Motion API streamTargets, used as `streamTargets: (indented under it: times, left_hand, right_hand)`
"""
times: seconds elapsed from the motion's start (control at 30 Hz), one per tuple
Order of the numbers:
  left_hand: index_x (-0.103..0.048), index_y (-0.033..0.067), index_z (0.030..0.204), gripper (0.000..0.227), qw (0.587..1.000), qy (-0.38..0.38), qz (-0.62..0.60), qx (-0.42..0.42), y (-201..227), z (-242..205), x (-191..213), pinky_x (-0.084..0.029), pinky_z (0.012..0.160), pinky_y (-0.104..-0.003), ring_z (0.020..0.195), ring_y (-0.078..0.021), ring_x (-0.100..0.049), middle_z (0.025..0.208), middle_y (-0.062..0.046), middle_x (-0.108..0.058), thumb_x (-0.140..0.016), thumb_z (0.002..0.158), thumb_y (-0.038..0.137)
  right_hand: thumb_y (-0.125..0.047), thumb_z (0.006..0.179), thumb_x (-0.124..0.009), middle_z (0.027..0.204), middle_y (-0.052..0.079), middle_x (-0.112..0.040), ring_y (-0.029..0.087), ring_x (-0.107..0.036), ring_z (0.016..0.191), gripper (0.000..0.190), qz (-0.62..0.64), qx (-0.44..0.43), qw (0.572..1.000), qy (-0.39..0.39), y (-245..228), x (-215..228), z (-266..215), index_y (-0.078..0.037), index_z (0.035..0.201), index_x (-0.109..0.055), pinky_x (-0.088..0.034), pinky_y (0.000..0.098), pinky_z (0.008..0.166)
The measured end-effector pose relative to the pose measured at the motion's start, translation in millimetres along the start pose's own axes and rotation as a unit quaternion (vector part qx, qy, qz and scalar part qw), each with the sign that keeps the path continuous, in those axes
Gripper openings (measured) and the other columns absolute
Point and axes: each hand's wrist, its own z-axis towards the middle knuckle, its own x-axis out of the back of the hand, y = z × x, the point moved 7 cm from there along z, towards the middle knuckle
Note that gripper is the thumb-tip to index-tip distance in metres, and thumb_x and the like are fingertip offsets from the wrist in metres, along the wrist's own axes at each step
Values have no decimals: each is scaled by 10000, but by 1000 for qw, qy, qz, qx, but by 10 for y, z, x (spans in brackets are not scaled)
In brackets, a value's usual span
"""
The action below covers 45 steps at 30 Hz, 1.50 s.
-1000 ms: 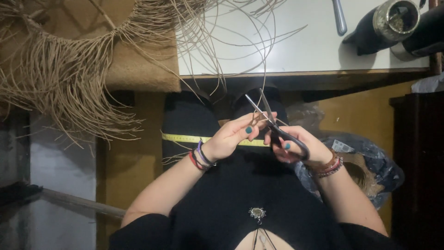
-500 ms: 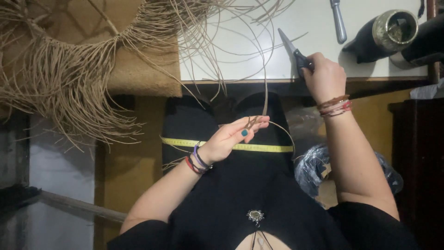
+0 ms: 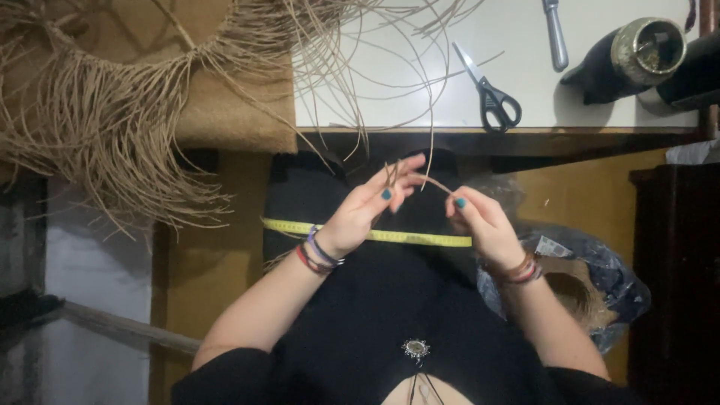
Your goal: Measuring and cutting bundles of natural fibers to a specific length using a tape measure and scissors.
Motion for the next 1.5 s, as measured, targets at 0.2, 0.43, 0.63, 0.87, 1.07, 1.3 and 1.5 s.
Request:
streamTargets:
  times: [0.2, 0.43, 0.63, 0.87, 1.07, 1.3, 1.5]
  left_hand:
    - [-566, 42, 1048, 319, 967, 231, -88, 56, -480, 1, 93, -525, 1050, -427, 1261, -355, -631, 1392, -237, -624, -430, 1123, 320]
    - [-607, 58, 1117, 337, 964, 240, -105, 52, -423, -44, -34, -546, 1025, -426, 1292, -338, -603, 1536, -193, -510, -455, 1114, 359]
    - [-694, 38, 1121, 366, 984, 175, -1, 32, -282, -15, -244, -473, 1104, -487, 1401, -326, -509, 1525, -176, -534, -437, 1137, 297]
    - [-698, 39, 1047, 330, 990, 134, 35, 6, -206, -4, -337, -423, 1161, -498, 1404, -351, -516, 1491, -195, -541, -440, 1131, 226]
    - [-600, 82, 862, 351, 987, 155, 33, -6, -270, 53, -286, -345, 1202, -474, 1396, -303, -511, 1439, -181, -587, -424, 1133, 220]
    - [-490, 171, 951, 288, 948, 291, -122, 40, -58, 60, -277, -594, 698, -139, 1006, -183, -744, 1220, -119, -724, -360, 1137, 349]
    - [-479, 244, 931, 284, 902, 382, -180, -86, -4, 145, 629, -222, 416, -133, 479, -18, -301, 673, 122, -305, -345, 1111, 418]
  right_hand:
    - [-162, 1040, -588, 709, 42, -674, 186, -620, 597, 223, -180, 221, 945, 160, -675, -369, -103, -84, 986, -791, -487, 290, 612]
    - [-137, 1016, -638, 747, 63, -690, 247, -691, 683, 174, -223, 274, 920, 169, -739, -481, -139, -63, 1040, -794, -533, 327, 649]
    - [-103, 1033, -605, 781, 141, -647, 410, -658, 704, 155, -275, 293, 905, 144, -826, -560, -148, -28, 996, -735, -529, 420, 617]
    - [-90, 1043, -569, 806, 156, -632, 429, -637, 728, 181, -274, 269, 915, 122, -644, -483, -126, -2, 948, -696, -515, 439, 632]
    - [-95, 1045, -551, 903, 187, -630, 282, -579, 899, 154, -159, 201, 965, 57, -789, -608, 30, 36, 1039, -631, -523, 463, 765]
    - [-177, 1097, -459, 721, 45, -621, 126, -618, 614, 232, 138, -33, 985, -95, -35, -682, 175, -32, 1016, -619, -555, 294, 621]
    - [-255, 1098, -430, 568, -48, -363, 30, -300, 440, 376, 148, -76, 965, -203, 57, -727, 6, -61, 801, -553, -296, 208, 393]
